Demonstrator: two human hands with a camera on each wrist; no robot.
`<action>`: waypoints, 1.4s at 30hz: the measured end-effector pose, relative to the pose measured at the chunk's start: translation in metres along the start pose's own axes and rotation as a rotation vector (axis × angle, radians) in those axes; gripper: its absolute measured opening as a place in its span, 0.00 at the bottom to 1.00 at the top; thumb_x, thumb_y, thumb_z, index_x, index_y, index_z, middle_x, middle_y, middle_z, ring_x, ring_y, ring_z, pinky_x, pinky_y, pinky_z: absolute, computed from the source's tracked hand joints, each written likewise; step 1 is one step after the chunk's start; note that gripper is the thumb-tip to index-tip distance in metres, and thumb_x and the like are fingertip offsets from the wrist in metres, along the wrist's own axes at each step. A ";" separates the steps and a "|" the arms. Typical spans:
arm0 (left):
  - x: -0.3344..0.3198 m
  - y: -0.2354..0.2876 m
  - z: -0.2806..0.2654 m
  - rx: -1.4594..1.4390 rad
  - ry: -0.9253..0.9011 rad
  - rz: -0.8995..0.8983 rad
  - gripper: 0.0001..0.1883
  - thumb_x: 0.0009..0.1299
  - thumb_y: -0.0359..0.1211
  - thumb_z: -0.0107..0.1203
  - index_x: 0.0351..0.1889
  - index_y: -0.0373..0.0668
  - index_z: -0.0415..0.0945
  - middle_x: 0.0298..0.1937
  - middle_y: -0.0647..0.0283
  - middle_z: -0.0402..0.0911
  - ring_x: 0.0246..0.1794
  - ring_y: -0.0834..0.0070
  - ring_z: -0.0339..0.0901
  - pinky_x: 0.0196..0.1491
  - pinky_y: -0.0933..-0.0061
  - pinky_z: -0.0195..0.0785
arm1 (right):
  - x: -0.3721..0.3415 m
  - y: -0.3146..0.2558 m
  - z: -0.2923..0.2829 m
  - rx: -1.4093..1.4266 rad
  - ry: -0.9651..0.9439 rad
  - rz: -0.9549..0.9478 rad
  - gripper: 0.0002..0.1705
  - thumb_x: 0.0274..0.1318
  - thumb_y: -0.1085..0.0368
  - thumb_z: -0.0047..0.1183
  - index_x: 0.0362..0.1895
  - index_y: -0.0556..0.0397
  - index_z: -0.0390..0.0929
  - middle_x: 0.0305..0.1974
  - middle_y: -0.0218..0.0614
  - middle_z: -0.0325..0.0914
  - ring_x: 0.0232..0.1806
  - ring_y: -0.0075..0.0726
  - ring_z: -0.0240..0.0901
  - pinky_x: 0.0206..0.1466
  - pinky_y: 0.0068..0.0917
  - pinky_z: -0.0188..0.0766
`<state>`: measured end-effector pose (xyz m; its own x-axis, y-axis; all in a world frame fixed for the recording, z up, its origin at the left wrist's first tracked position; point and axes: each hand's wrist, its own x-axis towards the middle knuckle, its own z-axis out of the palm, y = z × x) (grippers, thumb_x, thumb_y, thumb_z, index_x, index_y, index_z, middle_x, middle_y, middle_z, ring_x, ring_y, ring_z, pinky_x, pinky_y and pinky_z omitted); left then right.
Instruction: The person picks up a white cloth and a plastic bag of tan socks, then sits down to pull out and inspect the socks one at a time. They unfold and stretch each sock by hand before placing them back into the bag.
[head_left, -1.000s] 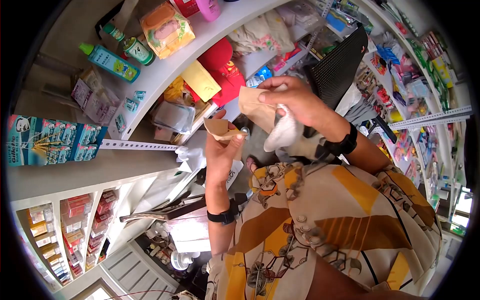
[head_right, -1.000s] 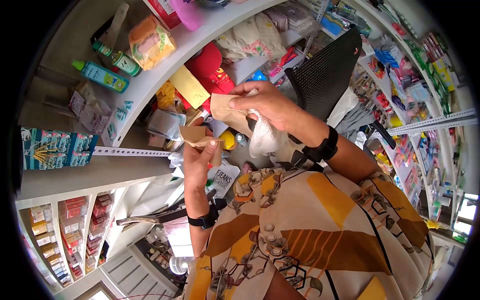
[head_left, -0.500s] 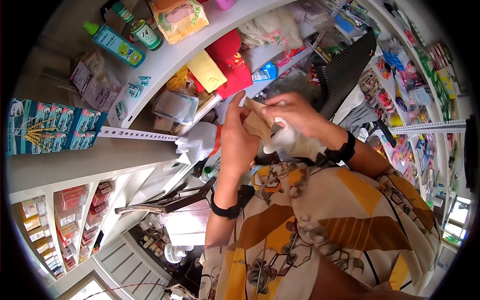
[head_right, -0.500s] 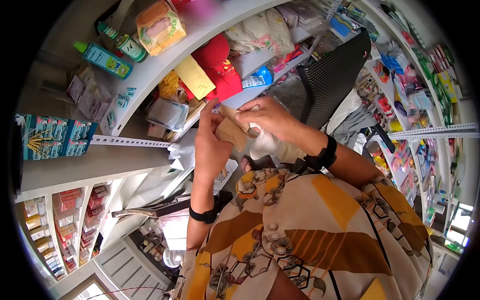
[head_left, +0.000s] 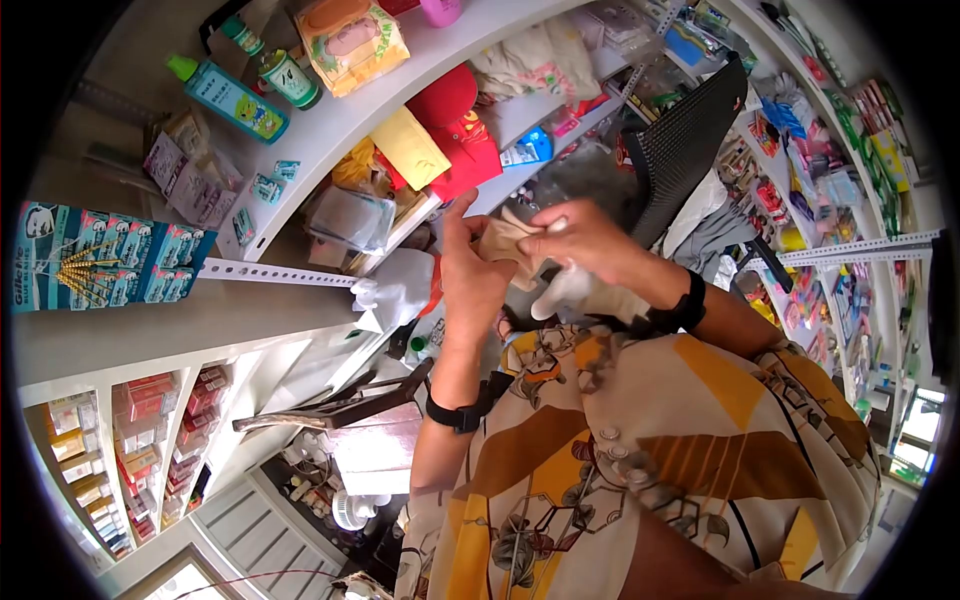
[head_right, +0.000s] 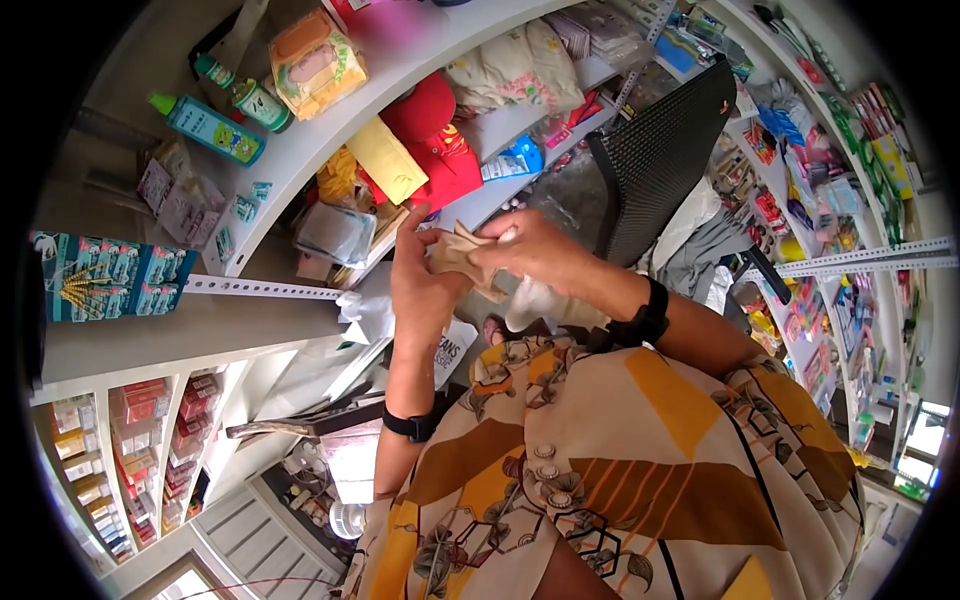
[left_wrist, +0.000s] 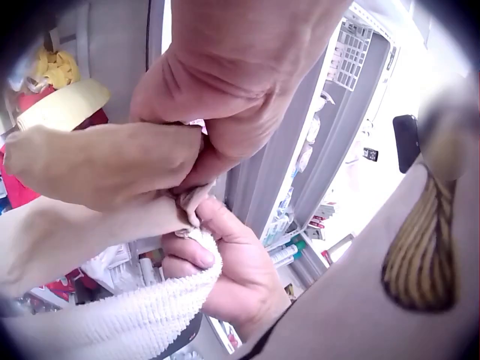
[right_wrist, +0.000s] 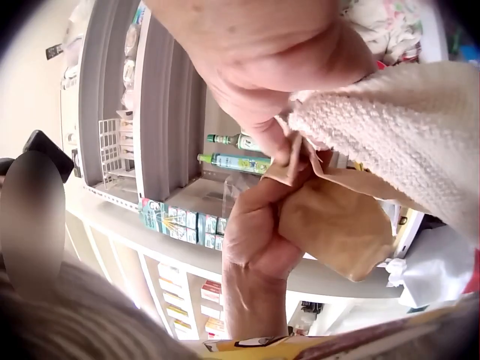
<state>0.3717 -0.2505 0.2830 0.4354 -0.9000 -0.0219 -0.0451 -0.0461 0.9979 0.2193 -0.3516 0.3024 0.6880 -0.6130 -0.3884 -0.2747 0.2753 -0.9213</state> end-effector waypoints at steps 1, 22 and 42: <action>-0.001 0.002 0.001 -0.011 -0.004 -0.024 0.44 0.51 0.16 0.60 0.70 0.41 0.58 0.47 0.56 0.76 0.41 0.72 0.77 0.43 0.72 0.73 | -0.001 -0.003 -0.001 -0.052 0.046 -0.001 0.15 0.57 0.59 0.64 0.37 0.59 0.80 0.25 0.25 0.74 0.21 0.15 0.64 0.20 0.18 0.57; 0.032 -0.035 0.033 -0.842 -0.791 -0.136 0.56 0.51 0.54 0.74 0.73 0.36 0.56 0.64 0.59 0.71 0.51 0.76 0.75 0.50 0.74 0.70 | -0.037 -0.091 -0.107 0.511 0.123 -0.046 0.09 0.63 0.61 0.50 0.37 0.52 0.76 0.20 0.30 0.74 0.10 0.24 0.60 0.14 0.21 0.55; 0.042 -0.079 0.019 -0.869 -0.228 -0.451 0.13 0.71 0.41 0.59 0.46 0.43 0.80 0.35 0.70 0.80 0.23 0.87 0.62 0.26 0.87 0.56 | -0.048 -0.028 -0.150 0.408 0.383 -0.116 0.11 0.58 0.66 0.55 0.44 0.56 0.77 0.30 0.31 0.77 0.20 0.24 0.69 0.17 0.21 0.61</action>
<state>0.3762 -0.2930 0.2025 0.0634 -0.9421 -0.3294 0.7929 -0.1529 0.5899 0.0929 -0.4411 0.3434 0.3844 -0.8601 -0.3353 0.1222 0.4074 -0.9050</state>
